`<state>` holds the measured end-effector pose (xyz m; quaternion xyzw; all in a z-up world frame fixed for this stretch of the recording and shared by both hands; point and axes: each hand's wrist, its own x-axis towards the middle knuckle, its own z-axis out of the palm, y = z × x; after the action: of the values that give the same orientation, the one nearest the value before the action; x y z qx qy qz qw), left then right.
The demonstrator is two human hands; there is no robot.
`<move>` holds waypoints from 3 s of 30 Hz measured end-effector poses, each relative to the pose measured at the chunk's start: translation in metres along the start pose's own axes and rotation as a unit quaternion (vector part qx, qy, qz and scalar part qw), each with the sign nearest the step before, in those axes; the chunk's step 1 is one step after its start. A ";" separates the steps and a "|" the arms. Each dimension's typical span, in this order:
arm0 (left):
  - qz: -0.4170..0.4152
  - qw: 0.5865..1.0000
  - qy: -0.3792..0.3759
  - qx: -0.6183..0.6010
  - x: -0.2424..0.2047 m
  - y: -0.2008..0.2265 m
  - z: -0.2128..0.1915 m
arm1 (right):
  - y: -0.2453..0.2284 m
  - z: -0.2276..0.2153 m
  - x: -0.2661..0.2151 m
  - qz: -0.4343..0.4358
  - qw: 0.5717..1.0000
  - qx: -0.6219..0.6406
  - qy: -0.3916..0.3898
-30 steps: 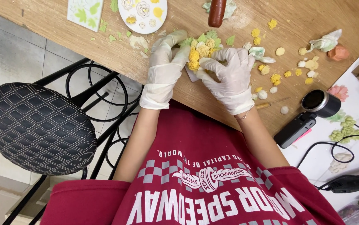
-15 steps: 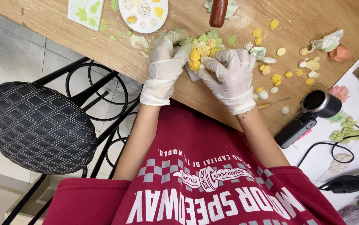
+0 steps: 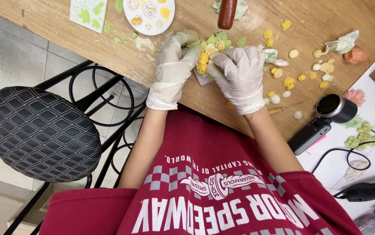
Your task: The recorder is crafting and assembling intricate wax flowers using melted wax, sculpting tools, and a handheld inspection light.
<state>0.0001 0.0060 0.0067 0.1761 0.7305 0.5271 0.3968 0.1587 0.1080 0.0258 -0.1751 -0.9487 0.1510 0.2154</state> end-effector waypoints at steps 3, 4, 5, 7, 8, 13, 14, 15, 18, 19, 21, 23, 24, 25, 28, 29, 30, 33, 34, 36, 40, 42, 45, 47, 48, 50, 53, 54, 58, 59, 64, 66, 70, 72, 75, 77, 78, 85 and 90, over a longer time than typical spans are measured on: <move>0.011 0.999 -0.006 -0.033 -0.001 -0.001 0.000 | 0.002 0.000 -0.001 0.002 1.000 0.011 -0.001; 0.011 0.999 -0.006 -0.033 -0.001 0.000 0.000 | 0.001 0.001 -0.003 0.002 1.000 0.011 -0.001; -0.010 0.999 -0.008 -0.040 -0.001 0.001 0.001 | 0.002 0.002 -0.003 0.001 1.000 0.005 0.000; -0.030 0.998 -0.010 -0.046 0.000 0.001 0.001 | 0.001 0.003 -0.004 0.000 1.000 -0.002 0.002; -0.007 0.999 -0.007 -0.036 0.000 -0.001 0.001 | 0.000 0.003 -0.005 0.002 1.000 -0.008 0.003; 0.015 1.000 -0.007 -0.016 0.001 -0.004 0.001 | -0.002 0.010 -0.006 0.014 0.999 -0.018 0.027; 0.011 1.000 -0.004 -0.012 0.002 -0.005 0.002 | -0.002 0.011 -0.007 0.026 0.999 -0.008 0.030; 0.008 1.000 0.000 -0.008 0.003 -0.006 0.002 | -0.002 0.012 -0.007 0.037 0.999 0.002 0.033; -0.007 1.000 0.000 -0.016 0.001 -0.005 0.002 | -0.003 0.009 -0.005 0.052 0.998 0.023 0.020; -0.007 1.000 -0.001 -0.016 0.001 -0.005 0.002 | -0.003 0.008 -0.005 0.052 0.998 0.022 0.021; 0.007 1.000 0.001 -0.004 0.001 -0.004 0.001 | -0.003 0.007 -0.005 0.066 0.997 0.026 0.006; 0.016 1.000 0.001 0.007 0.000 -0.004 0.001 | -0.002 0.008 -0.006 0.061 0.998 0.028 0.009; 0.025 1.000 0.002 0.018 0.001 -0.004 0.000 | -0.002 0.009 -0.006 0.056 0.998 0.031 0.013; 0.025 1.000 0.002 0.018 0.001 -0.004 0.000 | -0.001 0.010 -0.007 0.056 0.998 0.031 0.012; 0.023 1.000 -0.009 -0.016 0.000 -0.004 0.000 | 0.001 0.012 -0.010 0.049 0.998 0.024 0.012; 0.019 1.000 -0.009 -0.017 0.000 -0.003 0.000 | 0.000 0.012 -0.009 0.049 0.998 0.021 0.019; 0.015 1.000 -0.010 -0.018 0.000 -0.002 0.000 | -0.001 0.012 -0.009 0.049 0.998 0.018 0.026; 0.000 0.999 -0.012 -0.040 0.000 -0.002 0.001 | -0.009 0.007 -0.005 0.087 0.996 0.009 0.013; 0.000 0.999 -0.012 -0.040 0.000 -0.001 0.002 | -0.011 0.007 -0.005 0.087 0.996 0.009 0.013; -0.007 0.999 -0.016 -0.046 0.001 0.000 0.002 | -0.015 0.008 -0.004 0.131 0.991 0.005 0.001; 0.007 0.999 -0.019 -0.028 0.000 0.000 0.002 | -0.020 0.010 -0.003 0.168 0.986 0.001 -0.014; -0.012 0.998 -0.026 -0.050 0.000 -0.002 0.003 | -0.023 0.013 -0.003 0.203 0.979 -0.006 -0.006; 0.006 1.000 -0.008 -0.009 0.001 0.003 0.002 | -0.025 0.013 -0.002 0.215 0.977 -0.005 -0.006; 0.000 1.000 -0.015 -0.026 0.000 0.004 0.001 | -0.025 0.010 -0.005 0.243 0.969 0.048 0.003; -0.006 0.999 -0.022 -0.043 0.000 0.005 0.001 | -0.024 0.009 -0.006 0.271 0.957 0.101 0.013; -0.007 0.999 -0.019 -0.044 0.000 0.002 0.002 | -0.023 -0.001 -0.010 0.275 0.954 0.120 0.023; -0.012 0.999 -0.016 -0.046 0.000 0.000 0.003 | -0.027 -0.009 -0.014 0.276 0.949 0.145 0.034; -0.016 0.999 -0.015 -0.047 0.001 -0.001 0.004 | -0.029 -0.010 -0.015 0.272 0.949 0.153 0.034; -0.024 0.998 -0.012 -0.061 0.001 0.001 0.003 | -0.032 -0.009 -0.009 0.178 0.984 0.017 0.014; -0.009 0.999 -0.007 -0.044 0.001 0.001 0.004 | -0.032 -0.007 -0.010 0.183 0.983 0.012 0.006; -0.004 1.000 -0.001 -0.024 0.002 -0.005 0.005 | -0.034 -0.003 -0.013 0.173 0.985 -0.002 0.005; 0.013 0.999 -0.005 -0.043 0.003 -0.009 0.005 | -0.033 -0.001 -0.014 0.180 0.984 -0.002 0.004; 0.012 0.999 0.000 -0.030 0.002 -0.006 0.005 | -0.033 -0.001 -0.014 0.177 0.984 0.006 0.013; 0.006 0.999 -0.002 -0.036 0.003 -0.005 0.004 | -0.034 -0.001 -0.013 0.185 0.983 -0.011 0.014; 0.009 1.000 -0.005 -0.027 0.003 -0.007 0.005 | -0.037 -0.002 -0.008 0.178 0.984 -0.014 0.016; 0.012 1.000 -0.001 -0.029 0.004 -0.006 0.005 | -0.038 0.000 -0.008 0.182 0.983 -0.014 0.014; 0.015 0.999 0.003 -0.030 0.004 -0.006 0.005 | -0.038 0.001 -0.007 0.186 0.982 -0.013 0.012; 0.025 0.999 0.008 -0.021 0.003 -0.009 0.005 | -0.040 0.004 -0.006 0.185 0.982 -0.017 0.019; 0.013 0.999 0.003 -0.040 0.002 -0.009 0.006 | -0.040 0.001 -0.007 0.189 0.982 0.001 0.014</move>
<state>0.0048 0.0076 -0.0032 0.1682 0.7074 0.5616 0.3947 0.1536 0.0687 0.0367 -0.3531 -0.8952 0.1878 0.1966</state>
